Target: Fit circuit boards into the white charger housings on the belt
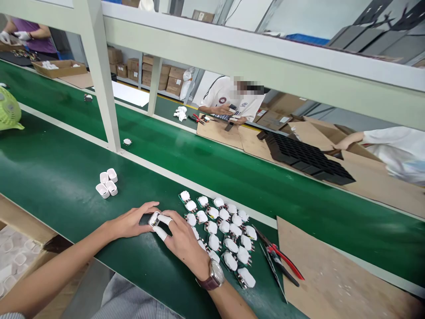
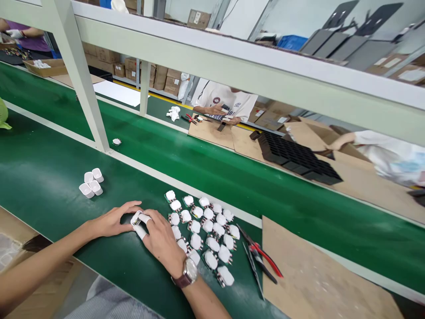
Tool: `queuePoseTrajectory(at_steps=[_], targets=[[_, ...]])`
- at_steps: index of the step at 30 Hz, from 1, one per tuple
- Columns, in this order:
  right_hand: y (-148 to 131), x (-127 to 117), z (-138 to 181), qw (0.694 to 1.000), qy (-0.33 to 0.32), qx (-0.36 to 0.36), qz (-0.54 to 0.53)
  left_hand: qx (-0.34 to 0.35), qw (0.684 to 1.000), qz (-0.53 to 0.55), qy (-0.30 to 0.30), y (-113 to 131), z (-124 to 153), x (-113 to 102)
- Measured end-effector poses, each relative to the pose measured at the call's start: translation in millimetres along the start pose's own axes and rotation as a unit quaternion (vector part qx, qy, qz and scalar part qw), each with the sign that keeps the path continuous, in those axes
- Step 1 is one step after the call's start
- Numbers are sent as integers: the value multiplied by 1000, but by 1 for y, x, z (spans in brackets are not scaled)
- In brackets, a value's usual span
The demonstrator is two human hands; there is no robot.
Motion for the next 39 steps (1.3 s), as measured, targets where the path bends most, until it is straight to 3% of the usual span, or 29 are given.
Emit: queuePoseTrajectory(at_steps=[7,10,15,19,23,28,34,39], targets=[[-6,2,3,999,0,-15,34,-39,999,14,8,-7,1,2],[-12,4,1,998,-32,-14,51,-31,999,22,13,-9,1,2],[-7,3,-5,1000,-28,8,9,-12,1000,9,17,-5,1,2],[-2,6,-5,998,-45,-41,-13,-11,1000,-5,20,-1,1,4],[1,10,0,995,-61,-72,34,-19,1000,-6,13,-1,2,8],[11,9,2,998,-38,-16,-37,-1,1000,-4,19,-4,1,10],[15,11,5,998,-28,-13,-50,1,1000,-5,23,-4,1,11],[4,8,-1,998,-60,-29,17,10,999,-16,35,-5,2,10]])
Point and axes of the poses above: each hand's wrist, its own z-axis away from the middle knuckle, its own x-axis out of the palm, y = z × x, the point moved 5 cm from there along -z, towards the middle knuckle, and after that the axes turned 9 degrees about x, right-handed, at the moved point
